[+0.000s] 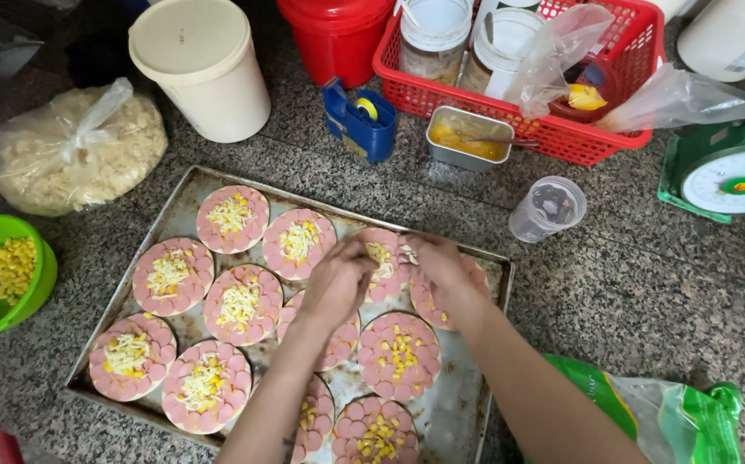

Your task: Topping mini pizzas with shredded mozzarella cheese by hand.

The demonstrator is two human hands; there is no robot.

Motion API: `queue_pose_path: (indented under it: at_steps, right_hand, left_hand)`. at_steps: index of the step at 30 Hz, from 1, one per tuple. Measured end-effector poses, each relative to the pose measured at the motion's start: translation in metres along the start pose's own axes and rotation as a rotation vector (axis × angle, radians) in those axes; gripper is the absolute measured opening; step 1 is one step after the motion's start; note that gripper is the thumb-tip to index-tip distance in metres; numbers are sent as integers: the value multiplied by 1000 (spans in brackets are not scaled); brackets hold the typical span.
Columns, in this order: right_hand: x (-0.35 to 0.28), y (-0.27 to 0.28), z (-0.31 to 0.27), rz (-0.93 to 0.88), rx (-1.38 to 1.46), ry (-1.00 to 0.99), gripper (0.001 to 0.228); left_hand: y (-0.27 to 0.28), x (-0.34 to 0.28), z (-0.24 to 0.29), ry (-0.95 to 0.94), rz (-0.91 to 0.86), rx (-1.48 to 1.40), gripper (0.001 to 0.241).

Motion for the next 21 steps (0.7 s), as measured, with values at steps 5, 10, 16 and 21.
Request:
queue_pose_path:
  at_steps: [5,10,16,21]
  right_hand:
    - [-18,13,-18,3,121,-58,28]
    - [-13,35,-9,8,201,-100,28]
    - [-27,53,-18,17,212,-125,33]
    - [-18,65,-3,5,248,-94,35]
  left_hand:
    - [0,5,-44,116,87,-154,17]
    - [29,-8,-11,125,40,-104,20]
    - [-42,-18,-29,-51,-1,312,19]
    - [-22,-17,-27,33,-20,281,21]
Point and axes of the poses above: each hand's wrist, its own x-axis towards the middle knuckle, its own y-axis out of the back of the hand, z = x × y, the point moved 9 cm from there along x, towards the middle knuckle, and after that the axes turned 15 degrees about y, right-handed, at the moved point
